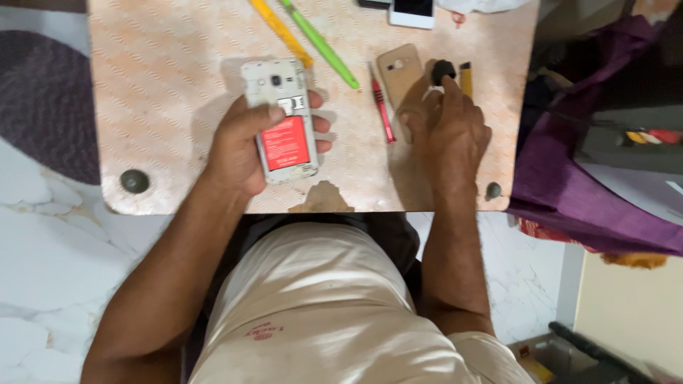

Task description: The person uses a screwdriver to unscrew and reinsert small screws on the interior frame of a mobile phone, places a battery into the compartment, and then snaps the back cover onto the device.

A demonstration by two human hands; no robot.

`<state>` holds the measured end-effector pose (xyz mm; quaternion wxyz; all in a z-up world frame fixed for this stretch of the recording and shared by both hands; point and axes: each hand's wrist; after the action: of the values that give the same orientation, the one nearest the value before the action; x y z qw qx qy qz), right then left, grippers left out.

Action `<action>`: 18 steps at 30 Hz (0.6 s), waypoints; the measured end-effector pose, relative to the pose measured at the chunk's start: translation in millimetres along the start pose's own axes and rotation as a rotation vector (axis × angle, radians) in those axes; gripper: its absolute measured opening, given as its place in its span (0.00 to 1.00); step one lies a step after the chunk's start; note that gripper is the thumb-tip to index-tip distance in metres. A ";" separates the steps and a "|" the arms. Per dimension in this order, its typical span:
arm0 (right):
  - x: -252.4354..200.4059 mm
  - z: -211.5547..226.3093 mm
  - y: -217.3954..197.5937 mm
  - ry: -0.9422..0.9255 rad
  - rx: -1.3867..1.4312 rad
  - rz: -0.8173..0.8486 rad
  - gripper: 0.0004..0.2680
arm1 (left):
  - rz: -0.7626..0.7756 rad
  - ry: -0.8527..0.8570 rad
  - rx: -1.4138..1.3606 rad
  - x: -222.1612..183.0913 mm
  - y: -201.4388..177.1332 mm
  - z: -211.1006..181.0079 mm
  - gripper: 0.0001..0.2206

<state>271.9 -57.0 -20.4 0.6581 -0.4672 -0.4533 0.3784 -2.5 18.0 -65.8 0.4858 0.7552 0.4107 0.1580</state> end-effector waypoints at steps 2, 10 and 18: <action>-4.3 6.5 -7.2 -0.050 0.000 -0.010 0.29 | 0.043 0.011 -0.024 0.2 -1.3 1.9 0.29; 3.4 9.7 -4.3 -0.092 -0.013 -0.036 0.27 | 0.027 0.026 0.002 -2.2 -0.2 1.9 0.38; -9.5 10.5 -14.0 0.113 0.328 -0.097 0.05 | 0.036 0.047 0.028 -0.9 -4.7 2.4 0.40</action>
<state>260.1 -66.7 -7.8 0.7675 -0.3516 -0.3695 0.3882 -3.7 16.8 -70.9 0.4626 0.7652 0.4105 0.1786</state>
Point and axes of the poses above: each hand's wrist, its own x-axis towards the middle knuckle, its own y-axis out of the palm, z = x × y, and after that the axes turned 3 degrees about -z, right-handed
